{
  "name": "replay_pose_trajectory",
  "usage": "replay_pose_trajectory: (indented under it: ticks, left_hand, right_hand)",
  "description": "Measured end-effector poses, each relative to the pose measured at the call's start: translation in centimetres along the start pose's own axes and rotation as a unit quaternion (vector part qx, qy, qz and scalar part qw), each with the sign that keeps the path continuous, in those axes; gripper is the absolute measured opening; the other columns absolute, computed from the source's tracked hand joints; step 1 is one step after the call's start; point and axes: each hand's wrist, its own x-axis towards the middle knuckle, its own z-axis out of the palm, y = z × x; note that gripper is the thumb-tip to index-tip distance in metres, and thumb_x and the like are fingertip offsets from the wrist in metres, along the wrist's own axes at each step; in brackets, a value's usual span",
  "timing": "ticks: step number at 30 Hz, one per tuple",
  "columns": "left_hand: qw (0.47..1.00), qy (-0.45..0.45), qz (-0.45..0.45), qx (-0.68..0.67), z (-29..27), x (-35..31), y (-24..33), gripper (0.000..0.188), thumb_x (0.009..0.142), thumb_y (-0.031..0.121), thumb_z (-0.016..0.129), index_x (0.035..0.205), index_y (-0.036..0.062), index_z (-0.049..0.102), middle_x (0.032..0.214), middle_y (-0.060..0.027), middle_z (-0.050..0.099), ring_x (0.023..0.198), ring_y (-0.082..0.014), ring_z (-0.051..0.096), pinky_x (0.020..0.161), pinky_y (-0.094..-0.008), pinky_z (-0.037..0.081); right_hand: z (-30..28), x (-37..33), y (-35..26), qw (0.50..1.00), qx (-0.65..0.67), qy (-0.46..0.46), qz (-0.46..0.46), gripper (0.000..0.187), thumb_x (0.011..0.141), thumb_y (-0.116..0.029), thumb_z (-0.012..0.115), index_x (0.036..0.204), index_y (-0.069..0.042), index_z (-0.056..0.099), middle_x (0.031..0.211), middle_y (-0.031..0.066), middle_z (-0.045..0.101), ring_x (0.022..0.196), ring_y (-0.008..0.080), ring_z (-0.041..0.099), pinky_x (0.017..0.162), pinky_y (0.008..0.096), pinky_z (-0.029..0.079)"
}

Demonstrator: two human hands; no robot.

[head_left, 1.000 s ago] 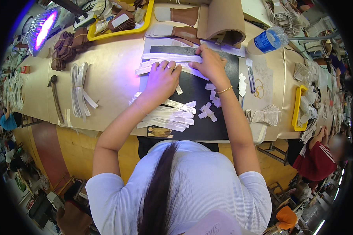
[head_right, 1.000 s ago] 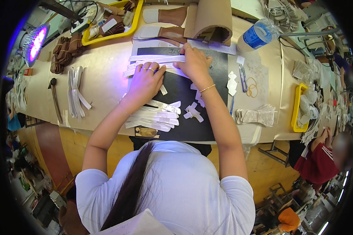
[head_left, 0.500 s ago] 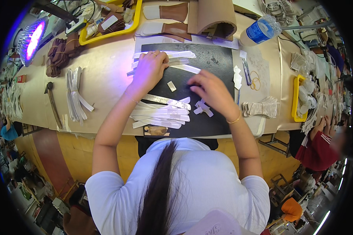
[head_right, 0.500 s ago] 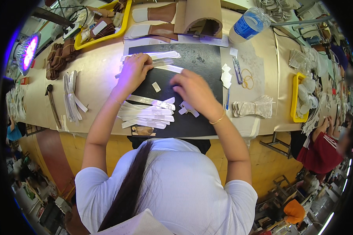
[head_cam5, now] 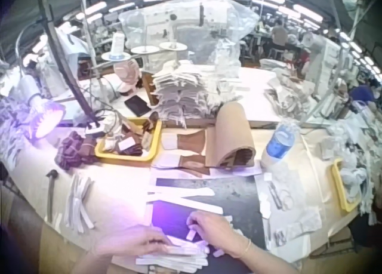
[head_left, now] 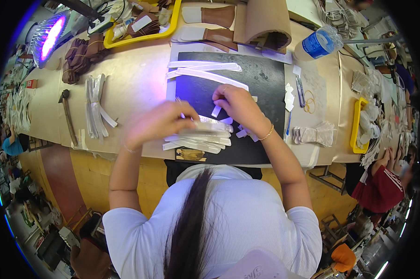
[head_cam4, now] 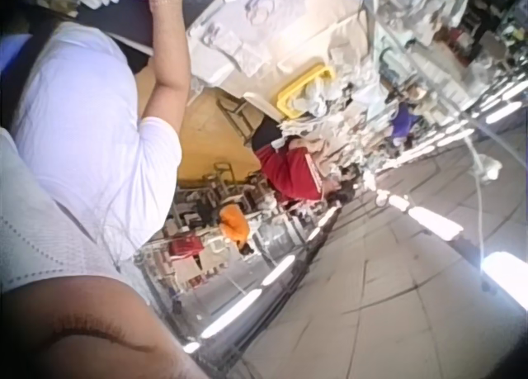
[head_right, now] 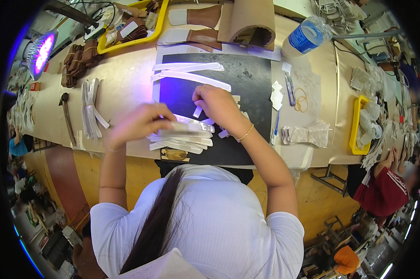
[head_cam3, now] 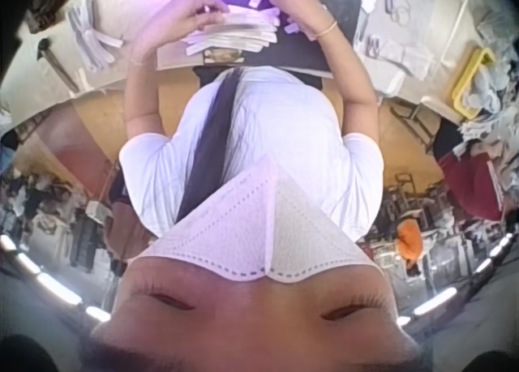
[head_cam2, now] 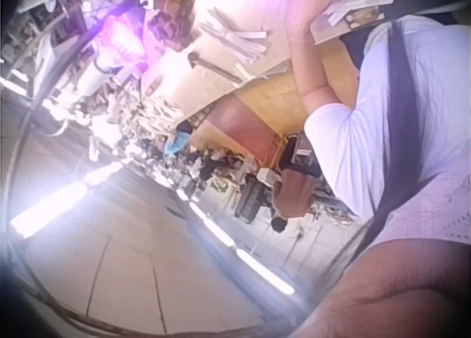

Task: The person repeatedly folds small white fabric strips into compact shapes and stacks them on a black mat. The person also handles a clear plastic bag and a rubber band, placing the bag aside and using the band to secure a bundle of strips.

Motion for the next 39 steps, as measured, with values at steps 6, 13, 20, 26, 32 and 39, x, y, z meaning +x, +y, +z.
replay_pose_trajectory:
  ticks: [6,13,20,26,32,39]
  left_hand:
    - [0.995,0.072,-0.005,0.063,3.2,0.0,-1.0,0.017,0.085,0.016,0.073,0.093,0.0008,0.069,0.092,-0.0115,0.060,0.086,-0.0280,0.060,0.077,-0.0379,0.049]
    - [0.987,0.148,-0.019,0.060,4.2,1.2,-1.3,0.024,0.084,0.015,0.074,0.102,0.0015,0.067,0.093,-0.0122,0.060,0.088,-0.0284,0.061,0.078,-0.0372,0.050]
    - [0.976,0.212,-0.021,-0.039,5.5,1.9,-0.4,0.038,0.085,0.016,0.076,0.119,0.0018,0.066,0.109,-0.0124,0.067,0.100,-0.0236,0.065,0.089,-0.0341,0.052]
    - [0.891,0.273,0.031,-0.362,8.2,2.0,2.6,0.036,0.091,0.012,0.070,0.125,0.0005,0.065,0.115,-0.0143,0.069,0.109,-0.0226,0.066,0.095,-0.0332,0.051]
    - [0.916,0.327,0.120,-0.199,7.3,1.9,4.3,0.036,0.093,0.004,0.063,0.129,0.0000,0.063,0.128,-0.0187,0.065,0.118,-0.0271,0.063,0.099,-0.0350,0.049]
    - [0.916,0.338,0.117,-0.184,7.3,1.7,5.5,0.035,0.095,0.006,0.061,0.129,0.0007,0.064,0.129,-0.0196,0.064,0.118,-0.0276,0.063,0.100,-0.0360,0.049]
  right_hand:
    - [-1.5,-1.1,-1.3,0.997,-0.062,0.002,-0.036,0.018,0.080,-0.008,0.073,0.096,-0.003,0.067,0.093,0.0103,0.063,0.085,0.0286,0.066,0.074,0.0382,0.052]
    - [-1.0,-1.2,-0.1,0.984,-0.154,-0.056,-0.074,0.022,0.078,-0.009,0.074,0.098,-0.005,0.067,0.091,0.0099,0.060,0.083,0.0304,0.062,0.074,0.0396,0.051]
    - [-3.8,-2.1,-2.9,0.980,0.153,-0.052,0.119,0.013,0.081,-0.005,0.076,0.090,-0.003,0.067,0.081,0.0049,0.066,0.075,0.0144,0.062,0.073,0.0290,0.051]
    - [-3.1,-3.3,-4.4,0.969,0.198,0.149,0.010,0.013,0.080,-0.005,0.078,0.089,-0.002,0.068,0.087,0.0064,0.067,0.075,0.0172,0.067,0.071,0.0289,0.053]
    - [-3.3,-3.8,-5.4,0.951,0.191,0.236,-0.060,0.016,0.077,-0.010,0.082,0.090,-0.006,0.073,0.098,0.0069,0.066,0.092,0.0197,0.065,0.080,0.0307,0.052]
    - [-3.2,-4.2,-5.6,0.952,0.193,0.235,-0.044,0.016,0.079,-0.011,0.081,0.091,-0.004,0.073,0.103,0.0077,0.063,0.096,0.0206,0.063,0.085,0.0314,0.050]
